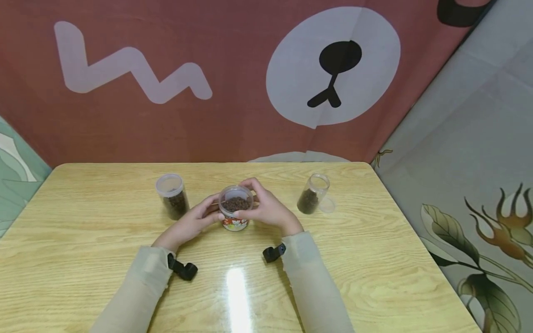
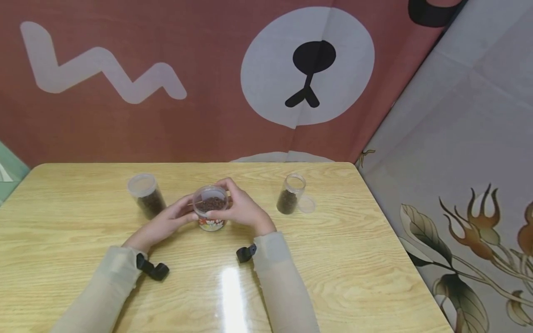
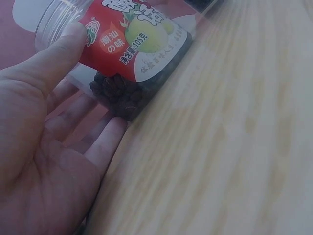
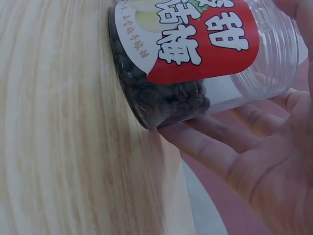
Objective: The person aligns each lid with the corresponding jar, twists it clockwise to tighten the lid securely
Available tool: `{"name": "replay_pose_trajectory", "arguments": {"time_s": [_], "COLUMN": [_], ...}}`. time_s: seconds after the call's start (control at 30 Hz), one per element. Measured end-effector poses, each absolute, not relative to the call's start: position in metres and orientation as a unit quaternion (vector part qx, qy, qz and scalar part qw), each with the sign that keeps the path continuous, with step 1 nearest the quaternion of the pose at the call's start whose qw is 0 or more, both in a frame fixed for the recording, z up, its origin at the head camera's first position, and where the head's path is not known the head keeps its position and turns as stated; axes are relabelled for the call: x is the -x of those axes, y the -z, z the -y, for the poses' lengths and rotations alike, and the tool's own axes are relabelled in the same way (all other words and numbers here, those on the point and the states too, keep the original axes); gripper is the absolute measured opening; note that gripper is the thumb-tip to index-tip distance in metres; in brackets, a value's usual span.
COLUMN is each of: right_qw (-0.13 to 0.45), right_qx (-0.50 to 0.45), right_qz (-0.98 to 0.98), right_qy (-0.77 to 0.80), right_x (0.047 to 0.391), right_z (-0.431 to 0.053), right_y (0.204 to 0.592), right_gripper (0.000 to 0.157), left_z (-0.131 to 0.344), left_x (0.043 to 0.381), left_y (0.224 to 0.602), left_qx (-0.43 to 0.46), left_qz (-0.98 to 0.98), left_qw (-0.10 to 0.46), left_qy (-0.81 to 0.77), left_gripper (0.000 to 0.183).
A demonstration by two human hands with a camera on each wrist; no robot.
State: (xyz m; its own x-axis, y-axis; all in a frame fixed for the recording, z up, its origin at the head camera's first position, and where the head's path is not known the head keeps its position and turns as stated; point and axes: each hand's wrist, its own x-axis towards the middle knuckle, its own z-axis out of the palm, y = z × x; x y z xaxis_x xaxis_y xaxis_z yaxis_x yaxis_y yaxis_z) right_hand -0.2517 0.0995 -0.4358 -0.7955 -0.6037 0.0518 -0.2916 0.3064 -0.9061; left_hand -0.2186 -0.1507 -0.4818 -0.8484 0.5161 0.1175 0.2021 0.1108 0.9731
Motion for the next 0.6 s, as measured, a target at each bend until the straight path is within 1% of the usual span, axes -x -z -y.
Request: {"name": "replay_pose_trajectory", "arguments": {"time_s": [0.13, 0.4, 0.6], "right_qw": [0.149, 0.180, 0.191], "right_qx": [0.279, 0.275, 0.291], "right_qz": [-0.795, -0.777, -0.765], "right_qy": [0.517, 0.537, 0.542], "right_x": [0.2513, 0.2528, 0.2550], "right_z": [-0.0983, -0.1049, -0.1079], "right_y": [0.4355, 0.4378, 0.4391], "right_gripper": [0.068, 0.079, 0.073], "left_z": [0.1511, 0.1512, 0.1515], "left_x": [0.2191, 0.2191, 0.2185], "left_y": [0.4819, 0.4809, 0.4805], "left_qx": [-0.245, -0.236, -0.236], "left_qz": [-0.733, -0.728, -0.728], "left_qw": [0.126, 0.140, 0.143], "left_qy": [-0.622, -0.629, -0.628], "left_gripper": [0.060, 0.062, 0.063]}}
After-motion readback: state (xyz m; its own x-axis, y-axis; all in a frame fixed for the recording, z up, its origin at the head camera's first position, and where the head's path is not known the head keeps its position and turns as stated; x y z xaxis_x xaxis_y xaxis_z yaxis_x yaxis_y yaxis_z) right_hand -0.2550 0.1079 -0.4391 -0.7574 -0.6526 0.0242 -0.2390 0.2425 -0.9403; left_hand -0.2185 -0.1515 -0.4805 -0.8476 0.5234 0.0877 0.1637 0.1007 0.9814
